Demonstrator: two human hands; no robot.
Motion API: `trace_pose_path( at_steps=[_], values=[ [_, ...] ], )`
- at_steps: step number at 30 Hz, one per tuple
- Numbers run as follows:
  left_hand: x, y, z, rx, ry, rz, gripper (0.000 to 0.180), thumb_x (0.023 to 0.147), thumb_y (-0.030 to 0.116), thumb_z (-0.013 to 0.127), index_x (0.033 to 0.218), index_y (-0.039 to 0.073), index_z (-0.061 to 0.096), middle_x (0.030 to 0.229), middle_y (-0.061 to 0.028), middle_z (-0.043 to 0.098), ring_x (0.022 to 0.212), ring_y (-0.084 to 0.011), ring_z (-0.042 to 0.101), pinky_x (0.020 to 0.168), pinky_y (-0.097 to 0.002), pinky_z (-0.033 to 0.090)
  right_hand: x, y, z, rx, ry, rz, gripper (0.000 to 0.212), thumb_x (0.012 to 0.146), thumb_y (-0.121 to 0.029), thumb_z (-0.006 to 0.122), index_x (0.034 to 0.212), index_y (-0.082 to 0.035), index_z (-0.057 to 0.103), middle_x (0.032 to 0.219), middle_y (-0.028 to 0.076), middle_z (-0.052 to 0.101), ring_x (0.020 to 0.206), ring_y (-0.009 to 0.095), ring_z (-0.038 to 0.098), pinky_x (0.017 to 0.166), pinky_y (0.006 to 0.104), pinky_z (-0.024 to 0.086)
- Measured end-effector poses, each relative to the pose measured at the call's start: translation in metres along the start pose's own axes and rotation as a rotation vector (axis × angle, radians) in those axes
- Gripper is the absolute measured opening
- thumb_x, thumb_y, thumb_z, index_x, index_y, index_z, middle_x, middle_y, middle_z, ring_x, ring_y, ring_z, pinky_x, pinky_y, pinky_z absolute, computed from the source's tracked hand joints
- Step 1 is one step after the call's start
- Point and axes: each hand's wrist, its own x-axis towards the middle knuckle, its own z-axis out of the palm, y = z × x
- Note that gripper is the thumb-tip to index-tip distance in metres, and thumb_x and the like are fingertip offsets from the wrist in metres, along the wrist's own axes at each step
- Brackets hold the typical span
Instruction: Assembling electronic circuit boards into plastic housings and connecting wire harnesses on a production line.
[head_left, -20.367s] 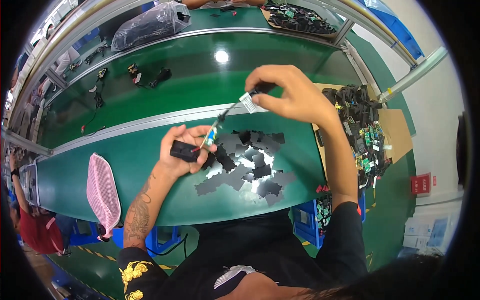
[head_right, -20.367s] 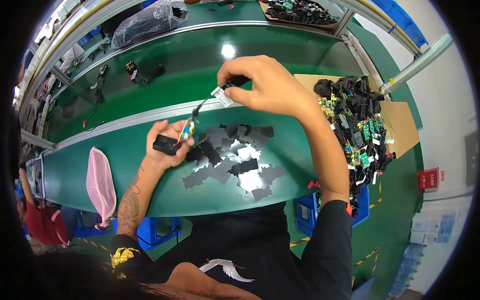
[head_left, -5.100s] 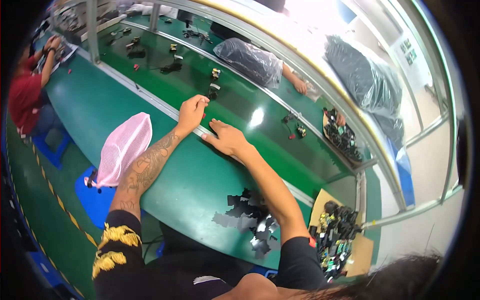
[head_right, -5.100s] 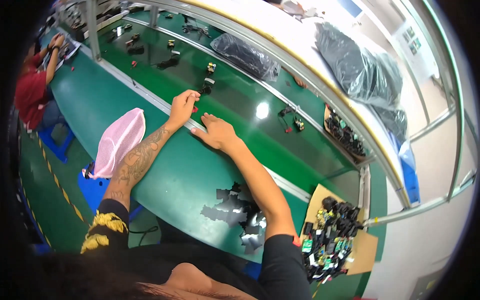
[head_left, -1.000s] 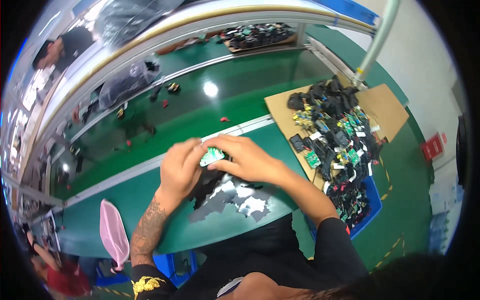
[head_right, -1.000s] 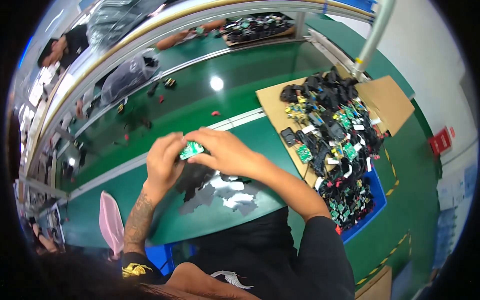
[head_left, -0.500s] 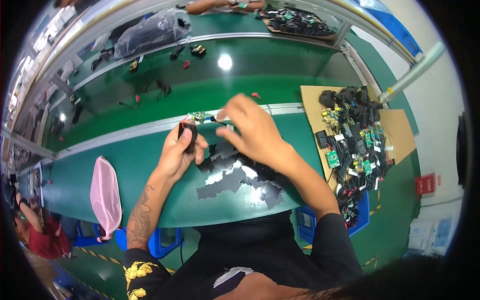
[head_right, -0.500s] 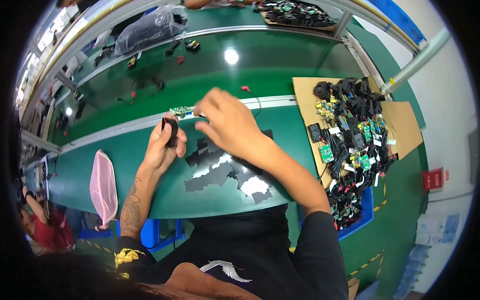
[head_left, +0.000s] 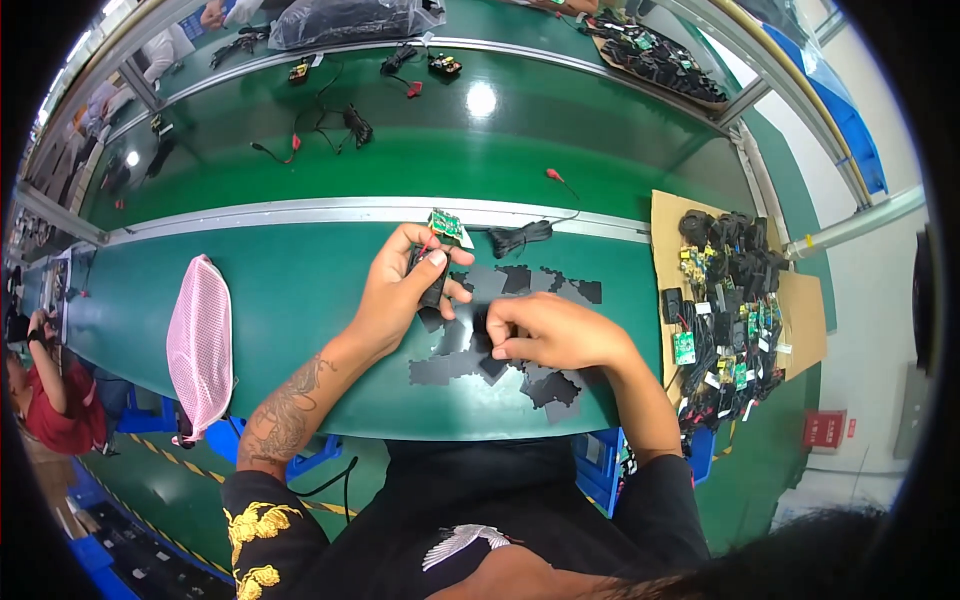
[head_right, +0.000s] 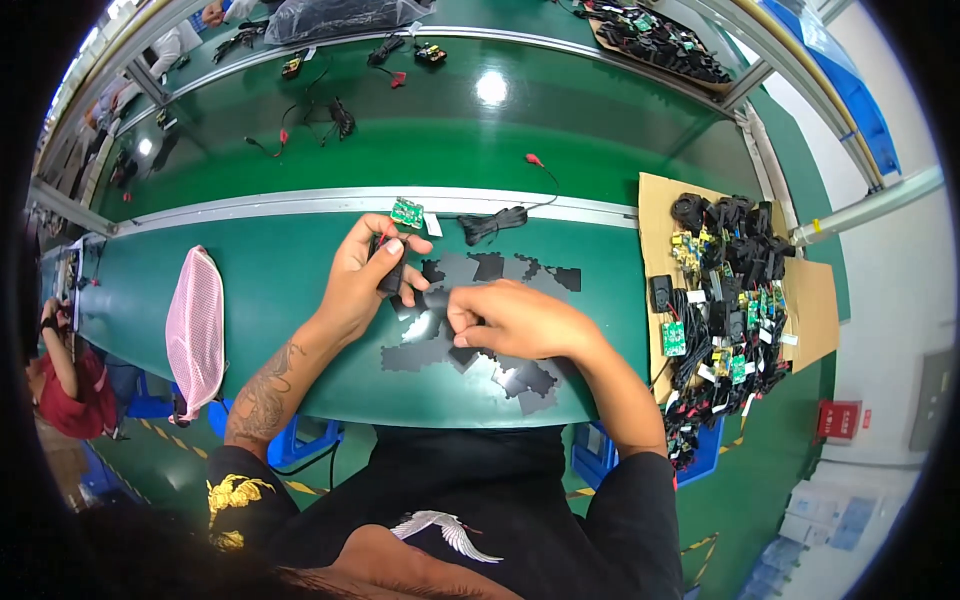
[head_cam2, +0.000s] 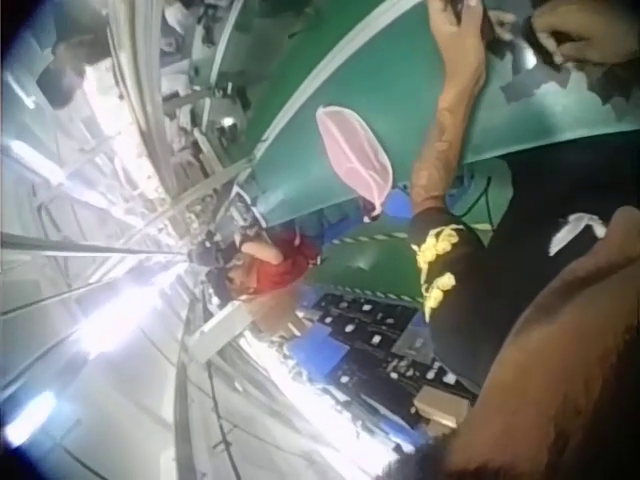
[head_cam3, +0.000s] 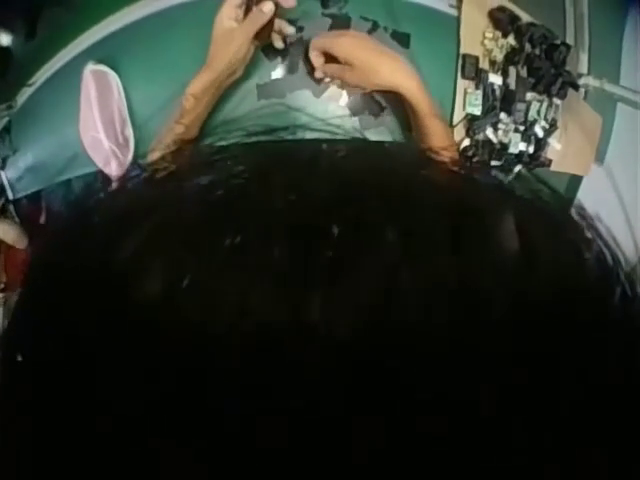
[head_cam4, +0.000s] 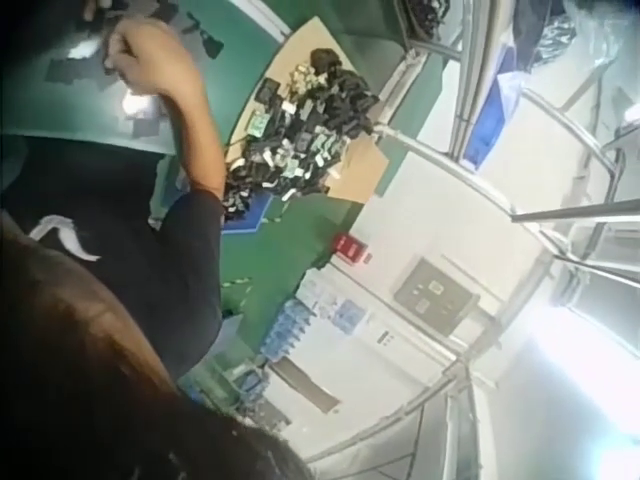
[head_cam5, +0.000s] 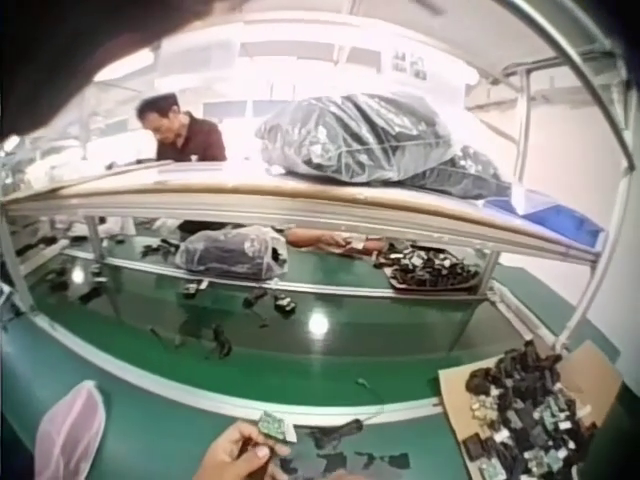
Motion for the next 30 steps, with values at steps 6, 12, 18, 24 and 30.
trace_pose_path(
  at_steps=[6, 12, 18, 24, 30],
  values=[
    [-0.001, -0.013, 0.005, 0.068, 0.066, -0.076, 0.013, 0.115, 0.021, 0.050, 0.119, 0.009, 0.048, 0.107, -0.0148, 0.074, 0.066, -0.0147, 0.069, 0.050, -0.0255, 0.053, -0.006, 0.004, -0.002, 0.048, 0.227, -0.018, 0.029, 0.087, -0.012, 0.085, 0.107, -0.005, 0.065, 0.102, 0.008, 0.069, 0.094, 0.028, 0.069, 0.082, 0.0395, 0.055],
    [0.001, -0.021, 0.003, 0.103, 0.124, -0.023, 0.022, 0.116, 0.027, 0.049, 0.123, 0.007, 0.052, 0.106, -0.0163, 0.072, 0.062, -0.0146, 0.065, 0.047, -0.0253, 0.048, -0.013, -0.012, 0.027, -0.343, 0.085, 0.081, 0.050, 0.074, -0.028, 0.093, 0.111, -0.008, 0.065, 0.106, 0.011, 0.063, 0.105, 0.035, 0.067, 0.084, 0.0469, 0.054],
    [0.000, -0.031, -0.001, 0.058, 0.076, -0.016, 0.027, 0.117, 0.032, 0.044, 0.123, 0.007, 0.053, 0.106, -0.0161, 0.073, 0.062, -0.0148, 0.065, 0.049, -0.0254, 0.048, -0.018, -0.008, 0.042, -0.422, 0.163, 0.009, 0.047, 0.076, -0.026, 0.091, 0.109, -0.009, 0.062, 0.107, 0.010, 0.059, 0.105, 0.035, 0.064, 0.086, 0.0467, 0.054],
    [-0.006, -0.029, 0.005, 0.042, -0.047, -0.082, 0.022, 0.114, 0.022, 0.042, 0.128, 0.008, 0.051, 0.116, -0.0168, 0.071, 0.071, -0.0171, 0.068, 0.059, -0.0290, 0.052, -0.018, -0.012, 0.007, 0.188, -0.096, 0.174, 0.027, 0.087, -0.011, 0.086, 0.097, -0.005, 0.062, 0.082, 0.005, 0.066, 0.077, 0.020, 0.066, 0.071, 0.0357, 0.053],
    [-0.007, -0.030, -0.001, -0.028, -0.250, -0.050, 0.046, 0.112, 0.039, 0.040, 0.144, 0.006, 0.043, 0.122, -0.0128, 0.063, 0.096, -0.0175, 0.067, 0.074, -0.0317, 0.054, 0.006, -0.029, 0.005, 0.456, 0.565, -0.007, 0.026, 0.091, 0.004, 0.079, 0.115, -0.001, 0.072, 0.099, 0.005, 0.076, 0.083, 0.008, 0.067, 0.073, 0.0262, 0.054]
  ],
)
